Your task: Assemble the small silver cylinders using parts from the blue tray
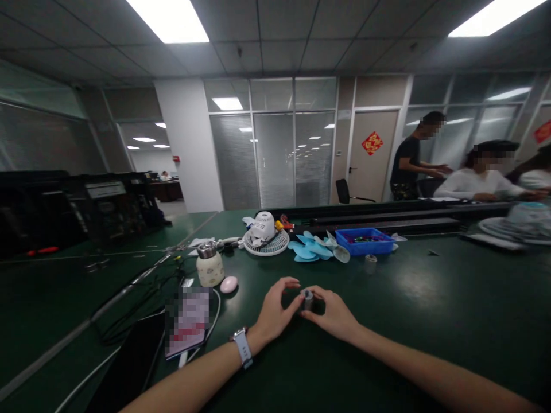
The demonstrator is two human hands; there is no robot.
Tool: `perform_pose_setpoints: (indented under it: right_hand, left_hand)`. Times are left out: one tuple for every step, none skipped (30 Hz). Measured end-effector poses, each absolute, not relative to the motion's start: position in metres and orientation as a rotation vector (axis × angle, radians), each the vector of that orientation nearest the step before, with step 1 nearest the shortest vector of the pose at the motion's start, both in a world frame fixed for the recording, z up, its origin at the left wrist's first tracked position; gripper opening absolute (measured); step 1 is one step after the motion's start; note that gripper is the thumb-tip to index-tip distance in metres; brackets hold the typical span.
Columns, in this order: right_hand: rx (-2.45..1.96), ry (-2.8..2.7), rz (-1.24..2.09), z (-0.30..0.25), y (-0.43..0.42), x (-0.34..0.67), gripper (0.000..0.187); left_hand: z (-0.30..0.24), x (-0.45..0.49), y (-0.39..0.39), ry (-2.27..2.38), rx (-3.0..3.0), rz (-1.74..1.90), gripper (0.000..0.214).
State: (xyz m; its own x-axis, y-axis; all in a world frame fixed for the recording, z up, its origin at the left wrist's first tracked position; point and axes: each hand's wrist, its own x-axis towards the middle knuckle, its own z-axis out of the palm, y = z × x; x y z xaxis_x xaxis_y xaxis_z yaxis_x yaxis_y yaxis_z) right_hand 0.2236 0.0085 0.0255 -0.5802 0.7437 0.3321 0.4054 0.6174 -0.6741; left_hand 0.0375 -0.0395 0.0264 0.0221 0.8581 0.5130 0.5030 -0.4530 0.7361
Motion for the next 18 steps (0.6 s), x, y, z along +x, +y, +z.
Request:
perform_pose_setpoints:
  right_hand:
    - [-0.917,-2.257,0.686,0.022,0.009,0.221,0.038]
    - [-0.935,-2.27,0.649,0.019,0.009,0.22,0.039]
    - [-0.951,-2.279,0.622,0.017,0.01,0.219,0.04]
    - [-0.964,-2.287,0.6,0.015,0.011,0.22,0.041]
    - [-0.973,-2.296,0.579,0.014,0.011,0.221,0.041]
    - [-0.978,-2.304,0.558,0.013,0.011,0.221,0.04]
    - [-0.983,-2.311,0.537,0.014,0.011,0.222,0.039]
    - [-0.985,-2.314,0.517,0.014,0.01,0.221,0.037]
    - [-0.981,-2.315,0.497,0.015,0.009,0.221,0.036]
    - [-0.974,-2.312,0.477,0.015,0.008,0.22,0.035]
    - [-0.967,-2.307,0.456,0.016,0.008,0.22,0.034]
    - [-0.961,-2.3,0.439,0.016,0.007,0.219,0.034]
    - [-0.952,-2.297,0.427,0.016,0.007,0.219,0.034]
    - [-0.944,-2.298,0.421,0.015,0.007,0.218,0.034]
    - [-0.938,-2.302,0.419,0.015,0.007,0.218,0.034]
    - [-0.936,-2.302,0.419,0.014,0.008,0.218,0.035]
    - [-0.936,-2.304,0.422,0.013,0.008,0.219,0.036]
    - [-0.942,-2.302,0.427,0.013,0.009,0.219,0.039]
  left_hand:
    - [0.027,0.038,-0.04,1.38,1.96,1.404,0.031]
    - [0.028,0.038,-0.04,1.374,1.955,1.406,0.031]
    - [0.029,0.038,-0.04,1.367,1.943,1.408,0.031]
    - [0.03,0.037,-0.039,1.357,1.927,1.413,0.032]
    - [0.032,0.037,-0.039,1.343,1.911,1.42,0.033]
    - [0.034,0.038,-0.039,1.328,1.898,1.426,0.035]
    - [0.036,0.038,-0.038,1.314,1.89,1.427,0.037]
    - [0.039,0.039,-0.038,1.304,1.887,1.419,0.039]
    - [0.042,0.041,-0.038,1.297,1.887,1.407,0.042]
    - [0.045,0.042,-0.038,1.293,1.887,1.39,0.045]
    - [0.048,0.043,-0.038,1.293,1.885,1.37,0.048]
    - [0.05,0.044,-0.038,1.294,1.882,1.349,0.051]
    - [0.052,0.045,-0.038,1.296,1.878,1.336,0.052]
    - [0.054,0.045,-0.038,1.297,1.874,1.336,0.053]
    - [0.055,0.045,-0.038,1.302,1.867,1.353,0.052]
    - [0.055,0.043,-0.038,1.313,1.859,1.39,0.051]
    - [0.054,0.041,-0.037,1.333,1.845,1.446,0.049]
    - [0.052,0.037,-0.035,1.361,1.826,1.508,0.047]
